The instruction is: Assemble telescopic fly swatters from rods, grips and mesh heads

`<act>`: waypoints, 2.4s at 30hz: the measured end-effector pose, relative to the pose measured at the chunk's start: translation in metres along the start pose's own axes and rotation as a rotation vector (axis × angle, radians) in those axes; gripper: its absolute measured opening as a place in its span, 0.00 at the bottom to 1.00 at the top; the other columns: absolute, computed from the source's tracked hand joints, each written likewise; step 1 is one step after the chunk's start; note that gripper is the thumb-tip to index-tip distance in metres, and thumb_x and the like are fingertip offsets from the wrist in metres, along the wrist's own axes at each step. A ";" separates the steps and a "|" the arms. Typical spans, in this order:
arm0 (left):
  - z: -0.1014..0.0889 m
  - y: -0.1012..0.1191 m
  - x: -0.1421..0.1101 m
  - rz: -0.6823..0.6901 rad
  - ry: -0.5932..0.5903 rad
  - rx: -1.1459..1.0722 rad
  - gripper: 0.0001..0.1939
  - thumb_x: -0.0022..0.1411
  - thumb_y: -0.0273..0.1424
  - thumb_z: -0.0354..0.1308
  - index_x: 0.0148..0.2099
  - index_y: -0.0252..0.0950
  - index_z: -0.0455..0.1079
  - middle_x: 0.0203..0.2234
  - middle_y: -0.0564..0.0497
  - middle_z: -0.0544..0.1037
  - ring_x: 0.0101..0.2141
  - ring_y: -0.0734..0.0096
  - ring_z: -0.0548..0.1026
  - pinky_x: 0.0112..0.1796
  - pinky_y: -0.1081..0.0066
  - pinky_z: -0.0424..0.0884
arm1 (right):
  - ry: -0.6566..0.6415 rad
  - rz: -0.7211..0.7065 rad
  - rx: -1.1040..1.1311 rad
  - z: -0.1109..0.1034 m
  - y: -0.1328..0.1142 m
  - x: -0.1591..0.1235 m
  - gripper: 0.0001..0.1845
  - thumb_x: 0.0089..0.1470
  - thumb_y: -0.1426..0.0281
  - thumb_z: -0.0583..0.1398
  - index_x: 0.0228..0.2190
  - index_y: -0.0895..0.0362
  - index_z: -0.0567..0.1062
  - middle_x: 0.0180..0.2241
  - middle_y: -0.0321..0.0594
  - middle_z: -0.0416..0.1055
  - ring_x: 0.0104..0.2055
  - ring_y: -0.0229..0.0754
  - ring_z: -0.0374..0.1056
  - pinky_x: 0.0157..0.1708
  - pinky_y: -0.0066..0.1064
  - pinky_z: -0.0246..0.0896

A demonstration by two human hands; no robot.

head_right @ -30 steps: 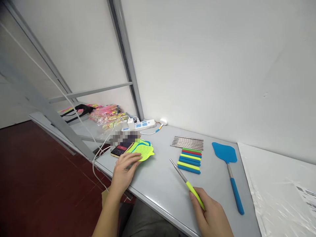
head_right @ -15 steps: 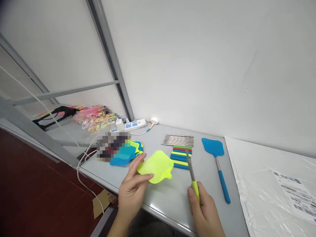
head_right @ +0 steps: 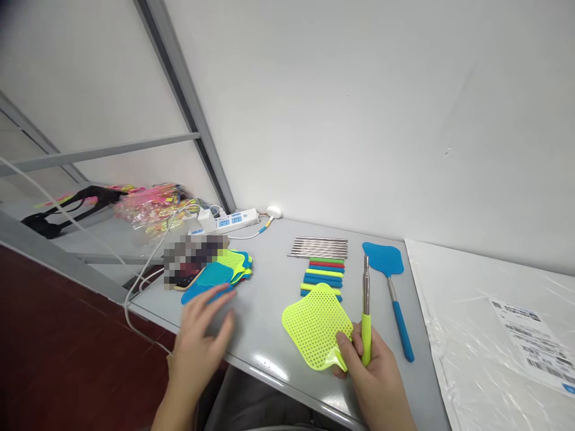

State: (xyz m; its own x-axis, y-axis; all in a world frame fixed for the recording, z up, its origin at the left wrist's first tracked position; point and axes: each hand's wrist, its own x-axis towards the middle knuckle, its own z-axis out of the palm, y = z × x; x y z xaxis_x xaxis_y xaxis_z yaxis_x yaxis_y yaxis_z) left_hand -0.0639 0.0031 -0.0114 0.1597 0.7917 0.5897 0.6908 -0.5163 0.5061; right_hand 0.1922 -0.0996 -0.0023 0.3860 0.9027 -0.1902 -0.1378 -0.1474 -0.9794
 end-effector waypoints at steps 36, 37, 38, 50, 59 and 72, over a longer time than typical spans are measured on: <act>0.080 0.132 -0.026 -0.949 -0.401 -1.466 0.24 0.52 0.48 0.65 0.42 0.35 0.70 0.25 0.53 0.72 0.22 0.79 0.64 0.21 0.78 0.53 | 0.181 -0.297 -0.200 0.007 0.008 -0.011 0.22 0.57 0.55 0.58 0.22 0.51 0.53 0.18 0.31 0.62 0.22 0.38 0.63 0.26 0.29 0.57; 0.081 0.133 -0.025 -0.946 -0.429 -1.418 0.23 0.52 0.46 0.66 0.42 0.34 0.71 0.26 0.52 0.73 0.22 0.78 0.65 0.22 0.77 0.55 | 0.168 -0.313 -0.222 0.006 0.009 -0.010 0.22 0.57 0.55 0.57 0.22 0.51 0.53 0.18 0.31 0.62 0.22 0.38 0.62 0.26 0.29 0.57; 0.081 0.131 -0.022 -0.949 -0.408 -1.380 0.22 0.52 0.44 0.67 0.42 0.33 0.71 0.26 0.52 0.73 0.22 0.78 0.65 0.22 0.76 0.57 | 0.153 -0.328 -0.255 0.005 0.010 -0.009 0.21 0.57 0.55 0.57 0.22 0.51 0.54 0.18 0.31 0.62 0.22 0.37 0.61 0.25 0.28 0.56; 0.049 0.065 0.044 -0.703 0.209 -1.359 0.14 0.59 0.36 0.62 0.45 0.34 0.71 0.35 0.47 0.77 0.33 0.65 0.77 0.31 0.68 0.73 | -0.238 -0.325 -0.678 -0.001 0.017 -0.002 0.18 0.64 0.55 0.47 0.29 0.52 0.65 0.19 0.29 0.56 0.20 0.37 0.54 0.23 0.28 0.46; 0.048 0.062 0.037 -0.693 0.046 -1.395 0.12 0.63 0.35 0.57 0.46 0.33 0.69 0.29 0.46 0.79 0.28 0.61 0.78 0.32 0.61 0.74 | -0.278 -0.316 -0.749 -0.003 0.015 -0.003 0.19 0.64 0.55 0.46 0.30 0.52 0.68 0.21 0.31 0.61 0.22 0.37 0.57 0.23 0.28 0.48; 0.044 0.060 0.035 -0.707 0.110 -1.417 0.08 0.59 0.32 0.61 0.40 0.35 0.71 0.28 0.51 0.76 0.28 0.67 0.76 0.32 0.65 0.74 | -0.335 -0.348 -0.681 -0.006 0.013 -0.002 0.19 0.65 0.58 0.47 0.28 0.54 0.67 0.22 0.31 0.59 0.24 0.36 0.56 0.25 0.27 0.49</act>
State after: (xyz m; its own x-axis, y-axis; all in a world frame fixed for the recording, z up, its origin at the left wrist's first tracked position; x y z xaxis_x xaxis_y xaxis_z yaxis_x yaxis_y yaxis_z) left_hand 0.0140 0.0140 0.0121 0.0119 0.9999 0.0000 -0.5984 0.0071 0.8012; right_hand 0.1956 -0.1056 -0.0151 -0.0016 0.9985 0.0555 0.5626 0.0468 -0.8254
